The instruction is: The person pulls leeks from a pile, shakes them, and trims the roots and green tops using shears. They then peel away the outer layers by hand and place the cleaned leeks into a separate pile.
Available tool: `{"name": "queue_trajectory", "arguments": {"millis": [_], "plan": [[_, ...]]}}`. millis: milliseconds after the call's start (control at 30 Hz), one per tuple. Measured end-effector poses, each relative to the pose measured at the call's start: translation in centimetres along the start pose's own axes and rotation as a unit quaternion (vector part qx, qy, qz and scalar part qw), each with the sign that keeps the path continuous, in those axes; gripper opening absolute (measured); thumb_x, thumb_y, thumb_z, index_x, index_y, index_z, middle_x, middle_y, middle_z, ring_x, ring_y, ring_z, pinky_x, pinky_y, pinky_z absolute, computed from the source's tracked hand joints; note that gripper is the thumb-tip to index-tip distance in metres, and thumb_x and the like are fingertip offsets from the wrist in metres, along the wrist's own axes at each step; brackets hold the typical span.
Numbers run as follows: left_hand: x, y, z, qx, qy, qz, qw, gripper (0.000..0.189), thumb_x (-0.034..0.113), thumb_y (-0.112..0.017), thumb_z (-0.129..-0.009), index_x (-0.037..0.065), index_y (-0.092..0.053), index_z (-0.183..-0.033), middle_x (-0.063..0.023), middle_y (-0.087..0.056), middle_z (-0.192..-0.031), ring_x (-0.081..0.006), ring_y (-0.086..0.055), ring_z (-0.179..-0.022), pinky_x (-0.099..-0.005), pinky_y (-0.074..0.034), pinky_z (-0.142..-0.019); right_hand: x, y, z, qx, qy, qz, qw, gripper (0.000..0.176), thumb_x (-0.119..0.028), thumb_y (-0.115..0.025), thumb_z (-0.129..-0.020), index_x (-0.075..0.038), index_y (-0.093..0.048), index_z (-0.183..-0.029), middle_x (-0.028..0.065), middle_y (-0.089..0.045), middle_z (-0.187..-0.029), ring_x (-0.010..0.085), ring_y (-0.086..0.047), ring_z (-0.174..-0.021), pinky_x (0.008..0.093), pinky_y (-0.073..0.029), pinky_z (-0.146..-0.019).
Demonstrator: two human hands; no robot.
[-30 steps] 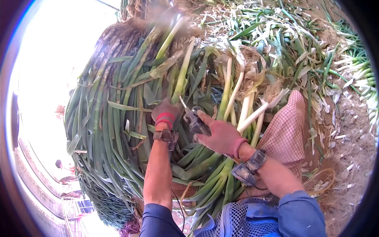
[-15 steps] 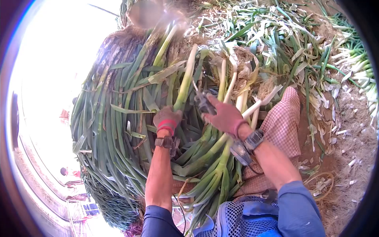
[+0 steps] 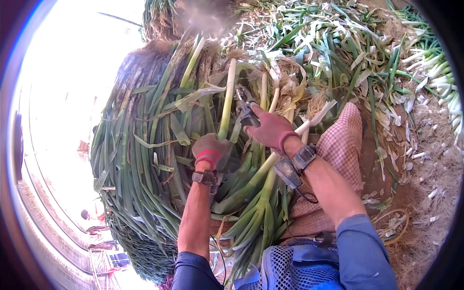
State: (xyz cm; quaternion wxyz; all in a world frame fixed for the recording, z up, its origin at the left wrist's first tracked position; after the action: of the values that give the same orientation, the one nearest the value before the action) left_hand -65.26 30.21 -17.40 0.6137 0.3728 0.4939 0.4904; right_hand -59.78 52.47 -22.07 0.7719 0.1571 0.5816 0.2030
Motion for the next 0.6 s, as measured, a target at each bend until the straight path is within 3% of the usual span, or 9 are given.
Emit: {"name": "queue_trajectory", "arguments": {"millis": [167, 367, 500, 567, 600], "plan": [[1.5, -0.4, -0.2, -0.009, -0.021, 0.015, 1.000, 0.045, 0.049, -0.068, -0.084, 0.011, -0.083, -0.102, -0.0182, -0.080, -0.101, -0.0367, -0.076, -0.102, -0.0472, -0.059, -0.090, 0.9, -0.2, 0.6, 0.007, 0.033, -0.001, 0.999, 0.082, -0.048, -0.071, -0.093, -0.015, -0.044, -0.163, 0.0243, -0.076, -0.114, 0.0412, -0.073, -0.109, 0.0484, -0.055, -0.097], [4.1, -1.9, 1.3, -0.095, -0.023, 0.036, 0.995, 0.049, 0.052, -0.074, -0.081, 0.009, -0.083, -0.102, -0.0188, -0.080, -0.102, -0.0362, -0.076, -0.102, -0.0470, -0.058, -0.092, 2.9, -0.6, 2.6, -0.026, 0.071, 0.000, 0.997, 0.084, -0.049, -0.070, -0.093, -0.015, -0.042, -0.164, 0.0250, -0.076, -0.112, 0.0414, -0.074, -0.105, 0.0480, -0.055, -0.097], [5.4, -3.1, 3.3, -0.094, -0.069, 0.048, 0.992, 0.049, 0.053, -0.074, -0.080, 0.009, -0.082, -0.101, -0.0191, -0.079, -0.101, -0.0356, -0.076, -0.101, -0.0444, -0.058, -0.091, 2.6, -0.2, 2.8, -0.048, 0.045, -0.030, 0.997, 0.084, -0.050, -0.071, -0.092, -0.014, -0.043, -0.164, 0.0287, -0.074, -0.117, 0.0433, -0.072, -0.109, 0.0476, -0.055, -0.098], [6.6, -2.9, 4.6, -0.148, -0.108, 0.113, 0.977, 0.045, 0.050, -0.072, -0.081, 0.010, -0.081, -0.100, -0.0189, -0.079, -0.100, -0.0359, -0.076, -0.101, -0.0445, -0.059, -0.090, 3.1, -1.5, 1.7, -0.004, 0.119, 0.005, 0.993, 0.084, -0.048, -0.072, -0.092, -0.015, -0.043, -0.163, 0.0278, -0.074, -0.117, 0.0427, -0.073, -0.109, 0.0467, -0.055, -0.098], [6.8, -3.6, 5.1, -0.133, -0.120, 0.094, 0.979, 0.042, 0.047, -0.068, -0.084, 0.010, -0.081, -0.099, -0.0184, -0.079, -0.095, -0.0367, -0.076, -0.098, -0.0458, -0.059, -0.088, 2.0, -0.7, 1.9, -0.003, 0.090, -0.029, 0.996, 0.085, -0.048, -0.073, -0.091, -0.015, -0.044, -0.163, 0.0263, -0.075, -0.115, 0.0420, -0.073, -0.106, 0.0458, -0.056, -0.096]]}}
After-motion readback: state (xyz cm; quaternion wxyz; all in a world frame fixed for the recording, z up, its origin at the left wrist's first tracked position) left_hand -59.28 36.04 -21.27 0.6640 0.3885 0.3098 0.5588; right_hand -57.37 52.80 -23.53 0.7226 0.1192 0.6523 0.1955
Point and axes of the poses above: each hand's wrist, its own z-axis away from the middle knuckle, its own y-axis out of the back of the hand, x = y × z, the point moved 6 cm from there along -z, towards the middle knuckle
